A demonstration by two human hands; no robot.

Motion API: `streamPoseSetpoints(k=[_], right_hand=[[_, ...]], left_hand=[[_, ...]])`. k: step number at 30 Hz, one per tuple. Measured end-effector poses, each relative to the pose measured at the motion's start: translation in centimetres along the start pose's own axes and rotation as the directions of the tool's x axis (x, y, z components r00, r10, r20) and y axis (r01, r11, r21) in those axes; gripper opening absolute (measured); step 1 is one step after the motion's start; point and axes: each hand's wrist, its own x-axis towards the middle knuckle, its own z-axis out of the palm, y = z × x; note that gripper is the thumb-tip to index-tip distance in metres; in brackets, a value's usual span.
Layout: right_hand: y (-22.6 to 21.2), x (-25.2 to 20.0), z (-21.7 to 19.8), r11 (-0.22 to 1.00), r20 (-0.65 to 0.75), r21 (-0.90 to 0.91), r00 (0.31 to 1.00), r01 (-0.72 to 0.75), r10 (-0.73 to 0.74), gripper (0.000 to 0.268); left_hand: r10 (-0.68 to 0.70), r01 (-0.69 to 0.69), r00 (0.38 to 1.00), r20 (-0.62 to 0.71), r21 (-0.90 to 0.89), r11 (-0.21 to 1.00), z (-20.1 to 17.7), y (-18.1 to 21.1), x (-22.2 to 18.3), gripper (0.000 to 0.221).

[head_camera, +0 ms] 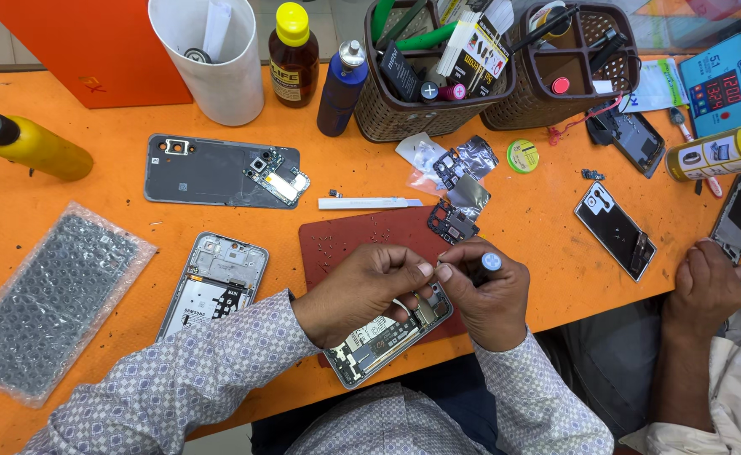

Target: The person uses a screwdriver to disassemble and reassemble internal components and the casing of a mobile phone on a workbench.

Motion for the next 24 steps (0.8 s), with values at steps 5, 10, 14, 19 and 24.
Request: streamPoseSetpoints(k=[5, 10, 14, 19, 24], right_hand=[[0.2, -0.4, 0.0, 0.999, 0.010, 0.030, 1.000, 0.018, -0.018, 0.012], [0.3, -1.6, -1.4, 0.996, -0.054, -0.077, 0.998, 0.039, -0.044, 0.012], [1.6, -3.0, -3.0, 0.984, -0.155, -0.175, 0.988, -0.026, -0.002, 0.006], [3.0, -4.3, -4.1, 0.961, -0.135, -0.274, 0.991, -0.041, 0.004, 0.004], [2.6, -4.7, -4.1, 0.905, -0.106, -0.419, 0.994, -0.072, 0.030, 0.005]], left_hand=[[-0.028, 0.028, 1.000, -0.014, 0.029, 0.999, 0.0, 0.1, 0.1, 0.028], [0.303, -0.163, 0.947, -0.111, 0.647, 0.745, 0.6, 0.9, -0.3, 0.025], [0.433, -0.177, 0.901, 0.017, 0.927, 0.331, 1.3, 1.6, -0.5, 0.019], [0.363, -0.163, 0.924, 0.119, 0.982, 0.093, 2.7, 0.7, 2.1, 0.020], [0.286, -0.126, 0.950, 0.122, 0.992, -0.002, 2.8, 0.2, 4.4, 0.017]])
